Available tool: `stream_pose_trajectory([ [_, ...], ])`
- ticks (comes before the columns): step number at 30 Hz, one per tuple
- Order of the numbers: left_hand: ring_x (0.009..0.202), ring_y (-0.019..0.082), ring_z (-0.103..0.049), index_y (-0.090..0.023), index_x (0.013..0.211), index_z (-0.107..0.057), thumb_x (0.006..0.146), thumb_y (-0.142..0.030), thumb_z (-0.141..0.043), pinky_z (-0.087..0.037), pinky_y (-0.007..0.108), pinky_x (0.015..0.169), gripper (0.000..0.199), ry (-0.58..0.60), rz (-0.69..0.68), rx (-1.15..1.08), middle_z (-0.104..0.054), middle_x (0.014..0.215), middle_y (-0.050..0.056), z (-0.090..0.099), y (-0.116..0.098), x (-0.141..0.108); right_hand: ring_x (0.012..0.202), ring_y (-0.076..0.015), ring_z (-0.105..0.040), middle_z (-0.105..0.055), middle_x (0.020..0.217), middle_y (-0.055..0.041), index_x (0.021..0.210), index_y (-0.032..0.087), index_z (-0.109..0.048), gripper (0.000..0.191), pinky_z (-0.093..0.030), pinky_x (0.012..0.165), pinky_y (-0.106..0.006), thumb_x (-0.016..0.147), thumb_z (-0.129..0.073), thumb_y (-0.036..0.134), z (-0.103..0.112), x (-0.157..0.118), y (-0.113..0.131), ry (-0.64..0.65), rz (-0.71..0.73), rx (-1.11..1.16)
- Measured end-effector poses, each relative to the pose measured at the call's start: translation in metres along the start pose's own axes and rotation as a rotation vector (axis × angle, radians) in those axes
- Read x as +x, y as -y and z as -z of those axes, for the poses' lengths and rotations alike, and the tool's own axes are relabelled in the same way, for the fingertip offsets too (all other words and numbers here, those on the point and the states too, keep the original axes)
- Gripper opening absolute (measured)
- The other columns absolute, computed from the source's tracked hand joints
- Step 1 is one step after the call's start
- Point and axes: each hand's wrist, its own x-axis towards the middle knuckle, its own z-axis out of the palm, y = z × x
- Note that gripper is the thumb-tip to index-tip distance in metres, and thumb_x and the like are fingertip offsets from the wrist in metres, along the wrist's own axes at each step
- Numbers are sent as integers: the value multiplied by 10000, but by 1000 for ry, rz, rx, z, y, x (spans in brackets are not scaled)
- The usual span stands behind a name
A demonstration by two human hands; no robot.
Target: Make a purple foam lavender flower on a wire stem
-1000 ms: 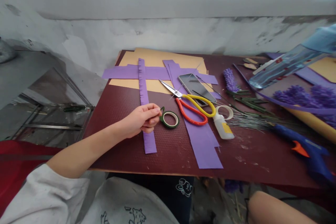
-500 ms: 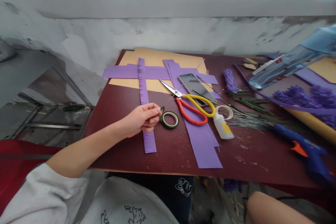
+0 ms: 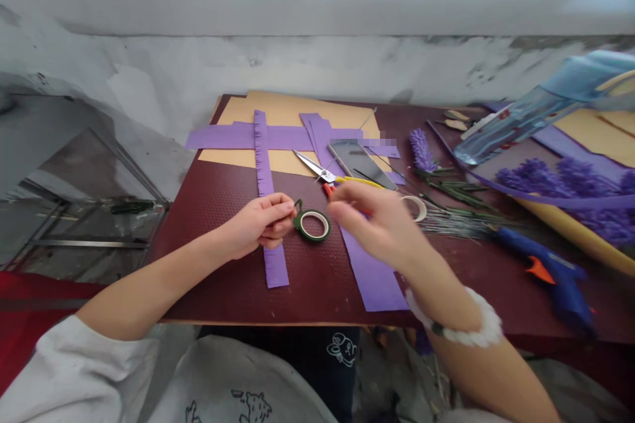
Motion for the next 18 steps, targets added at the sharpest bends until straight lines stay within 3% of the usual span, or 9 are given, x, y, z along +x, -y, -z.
stream_pose_trajectory([
  [1, 390, 22, -173, -168, 741, -490, 877, -252, -541, -173, 111, 359, 168, -7, -3, 8, -362, 490, -85, 0, -1, 0, 737, -166, -605, -649, 775, -33, 770, 188, -597, 232, -491, 693, -310, 825, -647, 408, -6, 4, -3, 13, -26, -7],
  [3, 395, 23, -178, -172, 736, -485, 862, -283, -569, -180, 115, 366, 188, -25, -1, 29, -365, 496, -83, 1, -2, 0, 848, -175, -624, -665, 919, -59, 920, 195, -583, 269, -497, 763, -322, 777, -692, 395, -23, 10, -12, 75, -45, 156],
  [5, 399, 22, -183, -174, 724, -477, 847, -305, -593, -183, 119, 372, 214, -45, 8, 54, -364, 497, -82, 1, -3, 0, 893, -165, -621, -647, 933, -49, 951, 211, -543, 304, -498, 810, -320, 767, -692, 402, -39, 13, -21, 36, -49, 374],
  [9, 402, 21, -200, -169, 720, -487, 828, -323, -623, -185, 123, 376, 232, -80, 26, 119, -362, 494, -82, 0, -3, 0, 719, -114, -581, -589, 812, 2, 880, 230, -489, 331, -492, 644, -255, 740, -701, 442, -54, 8, -31, 40, -122, 648],
  [13, 406, 23, -207, -165, 727, -496, 823, -313, -628, -186, 121, 372, 220, -106, 57, 140, -361, 493, -79, -3, -2, 1, 614, -85, -490, -523, 720, 31, 878, 216, -520, 253, -410, 533, -220, 756, -677, 372, -47, 3, -31, 4, -117, 631],
  [18, 401, 26, -188, -161, 738, -501, 867, -268, -554, -183, 114, 364, 175, -26, 144, 62, -344, 494, -76, -4, 2, -1, 583, -92, -494, -539, 652, 36, 877, 208, -563, 161, -403, 519, -230, 779, -644, 307, -39, 2, -27, 25, -73, 526],
])
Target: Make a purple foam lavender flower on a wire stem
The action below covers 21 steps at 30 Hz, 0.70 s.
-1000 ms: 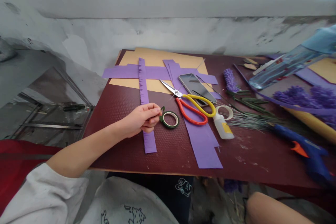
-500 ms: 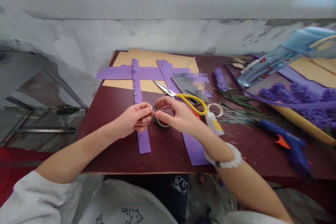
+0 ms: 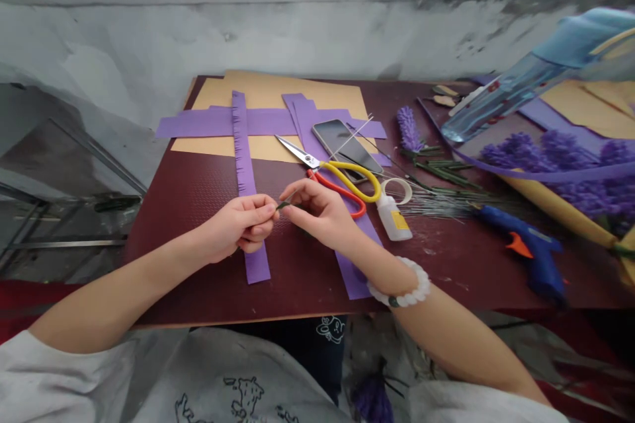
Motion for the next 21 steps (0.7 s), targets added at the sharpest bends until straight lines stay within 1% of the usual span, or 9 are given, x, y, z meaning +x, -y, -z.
stream_pose_trajectory([
  [3, 388, 29, -160, -163, 733, -502, 895, -270, -504, -179, 114, 348, 194, 63, 51, -39, -338, 478, -74, 2, 0, 0, 639, -110, -567, -627, 724, 2, 860, 204, -598, 152, -460, 577, -253, 796, -634, 337, 1, -1, 2, 19, 26, -29],
  [6, 386, 34, -137, -166, 735, -507, 910, -273, -474, -183, 114, 335, 207, 103, 102, -56, -328, 464, -75, 3, 0, -1, 651, -118, -591, -658, 738, -8, 851, 200, -629, 142, -478, 591, -262, 802, -629, 333, 1, -2, 3, 12, 38, -46],
  [10, 398, 37, -128, -165, 752, -522, 917, -305, -457, -181, 104, 329, 226, 81, 112, -52, -306, 466, -77, 1, -1, -1, 634, -115, -582, -658, 717, -5, 805, 195, -649, 115, -470, 580, -258, 802, -622, 307, 1, -3, 2, -17, 24, -85],
  [13, 399, 32, -148, -173, 733, -487, 897, -313, -517, -188, 92, 333, 217, 54, 109, -48, -303, 468, -84, -1, -1, -2, 633, -111, -577, -655, 716, -2, 781, 193, -643, 99, -471, 588, -254, 793, -627, 290, 0, -3, 2, -43, 46, -99],
  [16, 386, 23, -170, -175, 715, -459, 875, -268, -560, -196, 89, 334, 211, 52, 87, -68, -354, 467, -81, -1, 0, -2, 596, -98, -550, -638, 683, 7, 777, 191, -642, 83, -452, 555, -240, 789, -630, 272, 0, -3, 3, -48, 61, -111],
  [18, 365, 15, -172, -166, 732, -490, 879, -253, -547, -191, 94, 328, 180, 61, 68, -70, -418, 473, -67, 0, 0, -2, 587, -96, -547, -636, 675, 9, 796, 190, -649, 87, -443, 537, -235, 792, -634, 276, 0, -3, 3, -41, 50, -103],
  [19, 356, 12, -190, -160, 739, -507, 876, -244, -547, -200, 99, 328, 166, 66, 62, -64, -456, 485, -55, 0, -1, -1, 593, -98, -557, -643, 682, 6, 809, 191, -653, 95, -448, 539, -235, 793, -637, 283, 0, -3, 3, -38, 45, -89],
  [21, 359, 15, -273, -145, 743, -535, 859, -241, -571, -242, 113, 339, 155, 66, 61, -45, -527, 541, -20, 1, -1, 0, 628, -104, -589, -666, 719, -2, 832, 192, -659, 107, -475, 573, -240, 795, -644, 291, 0, -4, 4, -29, 47, -53],
])
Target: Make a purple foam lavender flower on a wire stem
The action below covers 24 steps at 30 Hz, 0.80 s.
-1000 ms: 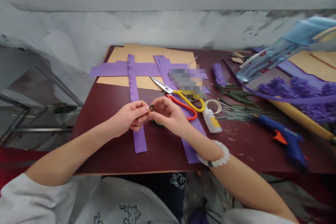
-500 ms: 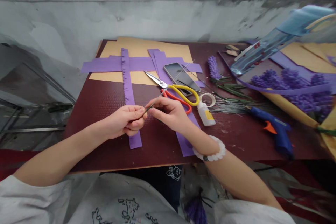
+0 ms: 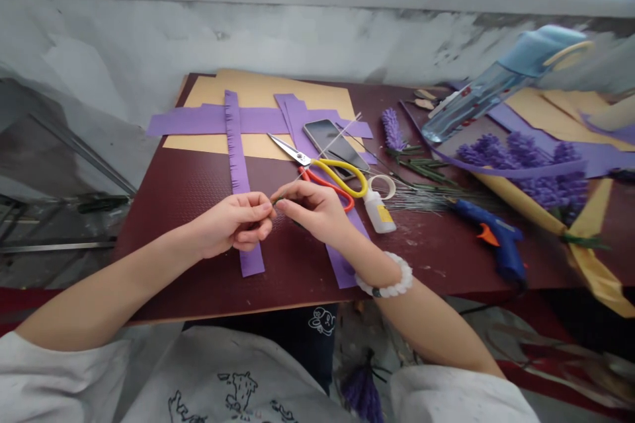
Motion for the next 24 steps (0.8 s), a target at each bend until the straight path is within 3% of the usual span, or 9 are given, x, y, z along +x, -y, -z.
stream_pose_trajectory([
  [3, 395, 13, -321, -121, 736, -564, 821, -257, -628, -259, 115, 362, 173, -15, 17, 11, -509, 582, -16, 1, -1, 0, 676, -110, -621, -687, 763, -10, 827, 191, -661, 84, -507, 640, -250, 799, -650, 269, 1, 0, 1, 14, 19, 19],
  [7, 394, 10, -186, -127, 736, -561, 844, -274, -598, -170, 98, 340, 185, -11, 59, 22, -353, 507, -69, -1, -4, -2, 660, -103, -616, -684, 733, -8, 794, 182, -658, 55, -505, 628, -239, 806, -642, 233, 2, 0, 3, 31, 26, 0],
  [11, 387, 26, -134, -179, 739, -488, 856, -310, -590, -141, 89, 319, 203, -13, 53, 27, -296, 462, -93, -3, -5, -3, 641, -94, -597, -672, 717, -4, 783, 175, -651, 55, -490, 598, -225, 786, -663, 229, 1, 0, 3, 15, 35, 14],
  [19, 370, 12, -216, -155, 732, -513, 863, -264, -584, -220, 96, 336, 185, 13, -14, 17, -444, 520, -56, 3, -2, 0, 618, -85, -578, -660, 723, -1, 830, 175, -648, 107, -480, 571, -224, 810, -654, 280, 0, -1, 3, 32, 21, 35],
  [24, 381, 18, -190, -143, 743, -540, 891, -284, -540, -205, 95, 332, 204, 48, 10, 36, -389, 496, -64, 3, -3, -1, 660, -95, -599, -683, 765, -18, 832, 172, -661, 106, -489, 593, -230, 821, -647, 276, 2, -1, 6, 47, 46, -12],
])
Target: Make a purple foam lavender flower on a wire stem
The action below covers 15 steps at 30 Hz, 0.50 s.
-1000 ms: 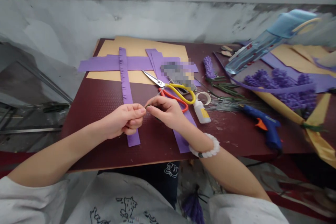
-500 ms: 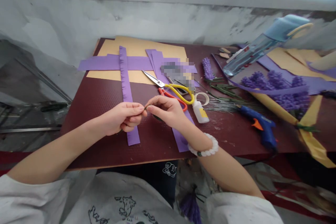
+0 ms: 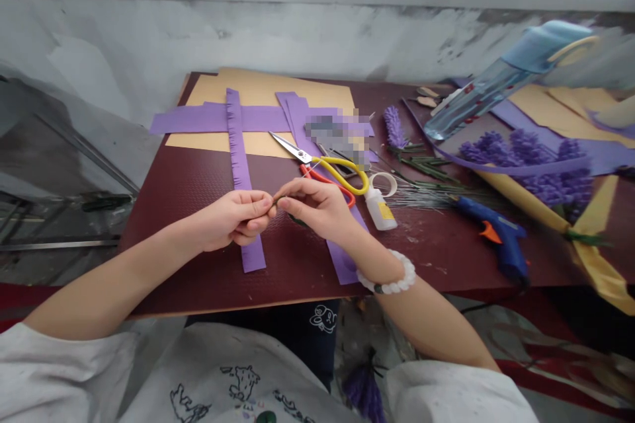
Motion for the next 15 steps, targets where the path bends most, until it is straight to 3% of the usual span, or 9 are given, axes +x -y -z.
stream_pose_trajectory([
  [5, 385, 32, -134, -156, 736, -528, 895, -289, -507, -171, 100, 313, 208, 54, 42, -25, -320, 451, -78, 1, -2, -1, 674, -99, -612, -689, 771, -22, 837, 169, -662, 77, -493, 605, -228, 825, -638, 241, 0, 0, 1, 12, 34, -8],
  [9, 391, 31, -115, -172, 744, -502, 881, -340, -544, -151, 91, 315, 221, 32, 37, -5, -288, 443, -93, -2, -2, -1, 659, -101, -596, -677, 737, -19, 797, 167, -651, 68, -477, 592, -228, 818, -637, 230, -1, 0, -1, -20, 57, -49],
  [15, 355, 12, -171, -183, 765, -481, 838, -297, -626, -179, 89, 320, 198, 6, -20, 15, -432, 471, -81, 1, -1, 0, 565, -77, -541, -659, 700, -3, 802, 165, -654, 56, -432, 518, -212, 812, -639, 217, -1, 0, 0, -43, 49, -75],
])
